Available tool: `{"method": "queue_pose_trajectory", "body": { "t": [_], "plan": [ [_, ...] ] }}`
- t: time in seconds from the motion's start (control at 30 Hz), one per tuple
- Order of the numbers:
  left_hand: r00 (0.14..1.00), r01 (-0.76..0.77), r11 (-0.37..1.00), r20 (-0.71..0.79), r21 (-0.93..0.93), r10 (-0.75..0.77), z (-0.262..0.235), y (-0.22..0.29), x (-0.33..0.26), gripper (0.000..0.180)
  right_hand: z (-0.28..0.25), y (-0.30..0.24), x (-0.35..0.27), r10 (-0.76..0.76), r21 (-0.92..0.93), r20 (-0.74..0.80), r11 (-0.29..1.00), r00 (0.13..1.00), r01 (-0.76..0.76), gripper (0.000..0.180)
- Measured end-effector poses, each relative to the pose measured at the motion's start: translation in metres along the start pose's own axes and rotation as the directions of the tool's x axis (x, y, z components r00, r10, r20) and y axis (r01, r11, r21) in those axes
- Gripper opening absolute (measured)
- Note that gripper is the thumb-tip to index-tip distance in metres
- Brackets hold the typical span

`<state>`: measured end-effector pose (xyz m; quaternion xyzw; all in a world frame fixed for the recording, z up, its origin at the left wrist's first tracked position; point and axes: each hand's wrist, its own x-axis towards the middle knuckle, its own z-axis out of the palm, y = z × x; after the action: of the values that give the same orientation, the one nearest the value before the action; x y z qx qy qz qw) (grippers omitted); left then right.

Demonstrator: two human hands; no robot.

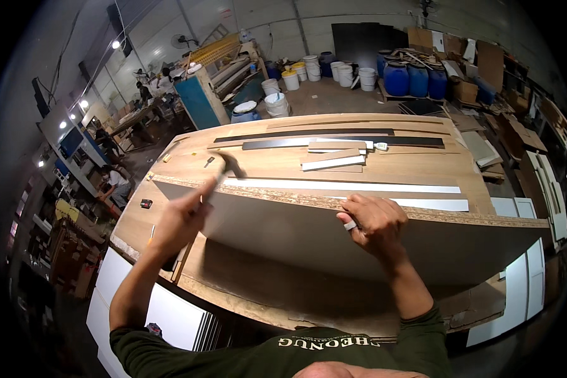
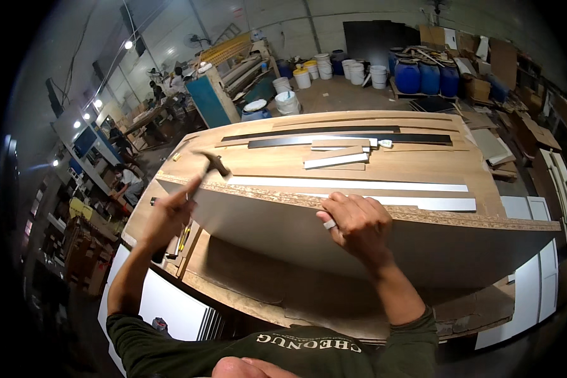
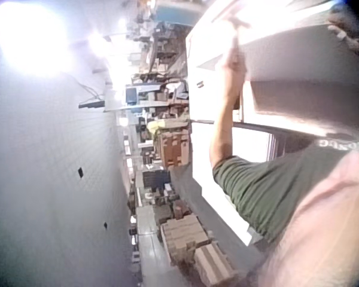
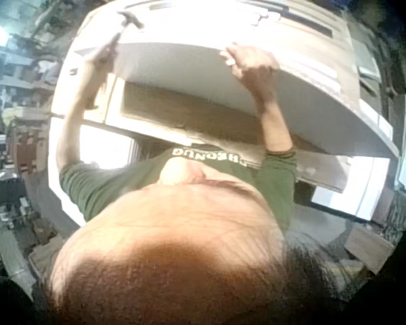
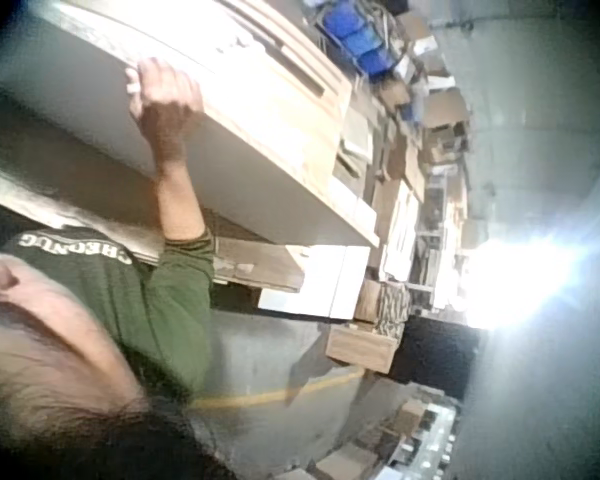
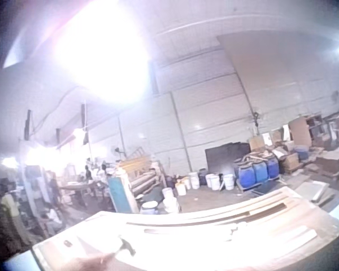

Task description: The person assembles wooden cabinet doors by placing wood panels into a frame, securing them with a pneumatic nail gun, and attaching wooden strips using a hammer and nails.

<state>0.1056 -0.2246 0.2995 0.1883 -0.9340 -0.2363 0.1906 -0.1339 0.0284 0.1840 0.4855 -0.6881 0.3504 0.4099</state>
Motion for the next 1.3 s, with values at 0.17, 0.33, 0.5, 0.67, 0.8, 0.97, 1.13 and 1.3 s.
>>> {"method": "queue_pose_trajectory", "body": {
  "t": [0.17, 0.33, 0.5, 0.67, 0.8, 0.97, 1.13, 1.3],
  "plan": [
    [0.896, -0.149, 0.965, -0.442, -0.217, 0.039, -0.013, -0.011, 0.017, 0.056, -0.001, 0.002, 0.002, 0.015, 0.003, 0.002, 1.0, 1.0, -0.015, 0.015],
    [0.992, 0.016, 0.985, -0.128, 0.172, 0.006, -0.008, -0.076, 0.003, 0.048, 0.003, -0.004, 0.006, -0.025, 0.007, -0.009, 1.0, 1.0, 0.025, 0.016],
    [0.894, 0.017, 0.989, -0.44, -0.148, -0.081, -0.043, -0.044, 0.024, 0.05, 0.0, 0.0, 0.007, -0.02, -0.029, -0.019, 0.999, 1.0, 0.019, 0.017],
    [0.948, 0.31, 0.871, -0.06, 0.381, -0.311, -0.028, -0.095, 0.008, 0.057, 0.003, -0.001, 0.006, -0.033, -0.023, -0.011, 0.999, 0.999, 0.033, 0.017],
    [0.906, 0.188, 0.977, -0.367, -0.1, -0.211, -0.049, -0.073, 0.022, 0.05, 0.002, 0.002, 0.005, -0.026, -0.045, -0.014, 0.999, 1.0, 0.025, 0.018],
    [0.941, 0.308, 0.874, -0.257, 0.376, -0.221, -0.043, -0.137, 0.014, 0.047, 0.002, -0.001, 0.005, -0.027, -0.022, -0.01, 0.999, 1.0, 0.026, 0.018],
    [0.859, 0.321, 0.947, -0.425, 0.013, -0.285, -0.066, -0.13, 0.025, 0.046, -0.002, -0.004, 0.006, -0.017, -0.027, 0.001, 0.999, 1.0, 0.017, 0.018],
    [0.814, 0.576, 0.748, -0.31, 0.33, -0.491, -0.048, -0.18, 0.02, 0.048, -0.003, -0.004, 0.004, -0.021, -0.041, 0.017, 0.999, 1.0, 0.021, 0.018]
  ]
}}
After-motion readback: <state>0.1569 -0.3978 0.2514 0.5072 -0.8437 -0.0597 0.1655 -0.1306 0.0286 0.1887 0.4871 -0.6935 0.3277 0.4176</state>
